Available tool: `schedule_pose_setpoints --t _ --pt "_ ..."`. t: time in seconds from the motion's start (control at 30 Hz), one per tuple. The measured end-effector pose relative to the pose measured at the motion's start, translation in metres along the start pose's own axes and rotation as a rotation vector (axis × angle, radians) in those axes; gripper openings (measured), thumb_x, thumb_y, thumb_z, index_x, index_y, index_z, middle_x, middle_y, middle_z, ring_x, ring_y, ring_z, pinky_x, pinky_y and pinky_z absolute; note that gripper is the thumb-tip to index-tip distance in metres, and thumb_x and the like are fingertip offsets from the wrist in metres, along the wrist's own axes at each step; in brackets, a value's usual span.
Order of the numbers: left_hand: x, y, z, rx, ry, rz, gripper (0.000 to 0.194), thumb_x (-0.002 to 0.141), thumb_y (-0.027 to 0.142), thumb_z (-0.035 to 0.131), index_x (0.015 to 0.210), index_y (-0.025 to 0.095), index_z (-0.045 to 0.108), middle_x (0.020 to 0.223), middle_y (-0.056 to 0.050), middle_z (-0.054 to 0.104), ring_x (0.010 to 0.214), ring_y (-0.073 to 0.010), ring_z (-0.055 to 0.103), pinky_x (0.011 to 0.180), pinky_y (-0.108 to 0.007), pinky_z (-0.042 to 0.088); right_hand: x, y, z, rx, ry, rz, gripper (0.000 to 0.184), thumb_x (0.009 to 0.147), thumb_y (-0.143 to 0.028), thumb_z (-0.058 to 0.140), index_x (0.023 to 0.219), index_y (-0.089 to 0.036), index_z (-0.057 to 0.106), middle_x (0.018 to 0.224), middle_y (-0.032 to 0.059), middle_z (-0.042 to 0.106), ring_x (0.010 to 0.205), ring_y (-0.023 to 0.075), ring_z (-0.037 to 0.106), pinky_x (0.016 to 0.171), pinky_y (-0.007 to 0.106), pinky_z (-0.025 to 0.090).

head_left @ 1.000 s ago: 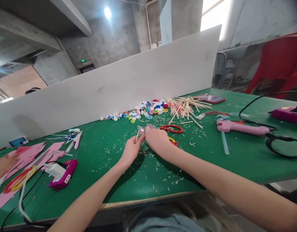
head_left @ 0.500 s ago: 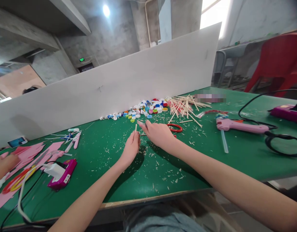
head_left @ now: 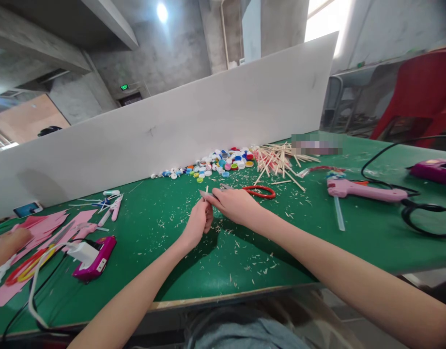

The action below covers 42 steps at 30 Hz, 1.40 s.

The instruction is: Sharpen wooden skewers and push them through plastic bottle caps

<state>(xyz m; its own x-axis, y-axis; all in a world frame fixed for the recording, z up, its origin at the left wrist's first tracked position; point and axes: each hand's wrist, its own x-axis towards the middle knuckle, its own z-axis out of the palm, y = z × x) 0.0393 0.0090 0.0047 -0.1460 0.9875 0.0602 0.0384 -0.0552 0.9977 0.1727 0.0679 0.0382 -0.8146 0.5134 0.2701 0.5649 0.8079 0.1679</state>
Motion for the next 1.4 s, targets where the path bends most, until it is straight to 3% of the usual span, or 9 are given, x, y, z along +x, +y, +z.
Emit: schedule_pose_setpoints --t 0.2,0.43,0.97,1.4 --pt "-0.001 0.000 0.000 -0.002 -0.026 0.002 0.042 0.076 0.062 0.053 0.078 0.022 0.038 0.050 0.012 0.022 0.033 -0.0024 0.021 0.029 -0.014 0.017 0.001 0.000 0.001 0.063 -0.013 0.091 0.035 0.100 -0.036 0.025 0.107 -0.015 0.052 0.088 0.0089 0.064 0.075 0.0189 0.060 0.055 0.027 0.027" --pt "0.001 0.000 -0.001 0.052 -0.013 0.063 0.054 0.065 0.068 0.064 0.079 0.021 0.042 0.044 0.014 0.025 0.028 -0.0015 0.022 0.027 -0.015 0.017 0.002 -0.003 0.004 0.095 0.024 0.153 0.028 0.098 -0.035 0.029 0.106 -0.018 0.049 0.090 0.0074 0.066 0.078 0.0200 0.062 0.057 0.027 0.031" --pt "-0.002 0.006 0.002 0.146 0.026 -0.005 0.044 0.077 0.064 0.053 0.080 0.020 0.048 0.046 0.012 0.022 0.029 -0.0031 0.021 0.028 -0.016 0.015 0.001 -0.022 0.000 0.034 -0.022 0.361 0.022 0.094 -0.024 0.035 0.111 -0.016 0.048 0.091 0.0124 0.064 0.081 0.0252 0.066 0.061 0.030 0.045" --pt "-0.004 0.005 0.007 0.124 0.078 -0.088 0.050 0.073 0.069 0.053 0.073 0.021 0.041 0.045 0.012 0.020 0.031 -0.0029 0.021 0.029 -0.015 0.014 0.003 -0.024 0.001 0.078 -0.056 0.403 0.025 0.095 -0.021 0.030 0.109 -0.014 0.049 0.089 0.0160 0.067 0.085 0.0235 0.067 0.066 0.029 0.046"
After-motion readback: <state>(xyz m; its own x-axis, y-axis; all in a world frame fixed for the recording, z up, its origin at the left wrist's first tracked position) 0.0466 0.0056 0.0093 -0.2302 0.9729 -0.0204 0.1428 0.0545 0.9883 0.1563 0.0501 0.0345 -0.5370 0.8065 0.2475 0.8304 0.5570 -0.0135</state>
